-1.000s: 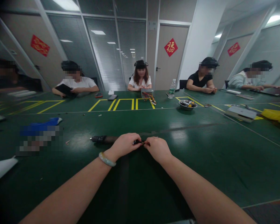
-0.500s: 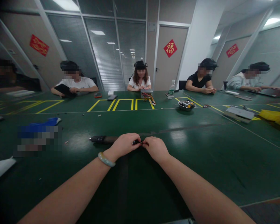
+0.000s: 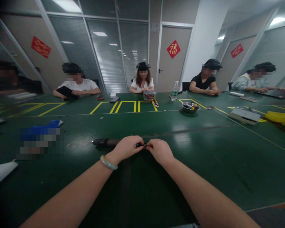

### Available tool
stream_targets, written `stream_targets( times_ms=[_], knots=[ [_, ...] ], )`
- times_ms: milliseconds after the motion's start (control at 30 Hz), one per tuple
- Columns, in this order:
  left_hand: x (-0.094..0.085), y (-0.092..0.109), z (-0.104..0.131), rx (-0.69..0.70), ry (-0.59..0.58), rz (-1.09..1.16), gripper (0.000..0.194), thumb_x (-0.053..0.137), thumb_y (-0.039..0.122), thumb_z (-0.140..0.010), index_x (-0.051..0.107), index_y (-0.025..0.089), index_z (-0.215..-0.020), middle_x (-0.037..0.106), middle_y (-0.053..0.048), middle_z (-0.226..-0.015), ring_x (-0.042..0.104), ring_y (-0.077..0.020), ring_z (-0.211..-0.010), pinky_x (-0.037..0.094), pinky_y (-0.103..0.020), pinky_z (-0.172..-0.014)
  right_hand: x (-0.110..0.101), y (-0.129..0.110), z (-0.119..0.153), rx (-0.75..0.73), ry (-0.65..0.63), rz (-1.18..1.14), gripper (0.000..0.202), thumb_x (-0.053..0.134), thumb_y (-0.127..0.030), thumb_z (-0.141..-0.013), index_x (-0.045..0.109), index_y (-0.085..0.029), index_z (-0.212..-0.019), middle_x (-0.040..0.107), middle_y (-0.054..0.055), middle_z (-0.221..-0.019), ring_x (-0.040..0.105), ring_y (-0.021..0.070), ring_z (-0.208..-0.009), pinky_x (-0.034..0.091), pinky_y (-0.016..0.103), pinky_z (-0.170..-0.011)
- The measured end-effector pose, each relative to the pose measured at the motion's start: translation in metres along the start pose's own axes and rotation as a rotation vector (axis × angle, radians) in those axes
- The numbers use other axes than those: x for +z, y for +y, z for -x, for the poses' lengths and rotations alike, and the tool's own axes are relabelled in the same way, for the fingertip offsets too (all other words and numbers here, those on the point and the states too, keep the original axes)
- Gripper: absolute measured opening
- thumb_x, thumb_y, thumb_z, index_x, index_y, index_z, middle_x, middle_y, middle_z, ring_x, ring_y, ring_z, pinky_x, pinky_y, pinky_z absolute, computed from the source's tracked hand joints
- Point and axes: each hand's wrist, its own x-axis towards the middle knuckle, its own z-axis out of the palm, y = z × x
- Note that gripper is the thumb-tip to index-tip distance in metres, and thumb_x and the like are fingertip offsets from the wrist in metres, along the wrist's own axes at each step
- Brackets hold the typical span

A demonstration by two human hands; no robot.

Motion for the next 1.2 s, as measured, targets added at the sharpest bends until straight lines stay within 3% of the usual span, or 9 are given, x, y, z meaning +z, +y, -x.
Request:
stream_targets(
  times_ms=[300, 633, 900, 1200],
  knots=[
    [-0.001, 0.000, -0.003, -0.041, -0.032, 0.061, 0.015, 0.059, 0.032, -0.086, 0.063, 0.024, -0.098, 0.065, 0.000, -0.099, 0.060, -0.0184, -0.091, 0.045, -0.031, -0.080, 0.003, 0.001, -0.003, -0.076, 0.004, 0.091, 0.010, 0.058, -0.028, -0.087, 0.067, -0.024, -0.091, 0.069, 0.000, -0.091, 0.062, 0.0166, -0.086, 0.043, 0.027, -0.077],
    [-0.003, 0.005, -0.007, -0.223, -0.080, 0.094, 0.018, 0.054, 0.040, -0.088, 0.066, 0.029, -0.093, 0.068, 0.003, -0.096, 0.061, -0.0187, -0.092, 0.045, -0.031, -0.077, 0.004, -0.003, -0.005, -0.114, -0.026, 0.168, 0.011, 0.053, -0.024, -0.089, 0.064, -0.022, -0.092, 0.067, 0.002, -0.091, 0.061, 0.0159, -0.086, 0.041, 0.027, -0.076],
    [-0.003, 0.008, -0.009, -0.315, -0.100, 0.121, 0.019, 0.055, 0.044, -0.086, 0.068, 0.030, -0.089, 0.069, 0.003, -0.094, 0.062, -0.0189, -0.089, 0.046, -0.029, -0.075, -0.010, -0.003, 0.004, -0.046, 0.019, 0.182, 0.011, 0.064, -0.030, -0.083, 0.065, -0.025, -0.092, 0.068, 0.000, -0.090, 0.061, 0.0177, -0.082, 0.041, 0.029, -0.071],
    [-0.003, 0.007, -0.008, -0.325, -0.102, 0.134, 0.022, 0.055, 0.047, -0.085, 0.066, 0.029, -0.090, 0.068, 0.002, -0.094, 0.061, -0.0187, -0.088, 0.045, -0.028, -0.072, -0.008, 0.005, -0.001, -0.218, 0.122, 0.215, 0.011, 0.060, -0.027, -0.087, 0.070, -0.024, -0.091, 0.068, 0.001, -0.090, 0.057, 0.0171, -0.086, 0.042, 0.030, -0.079]
  ],
)
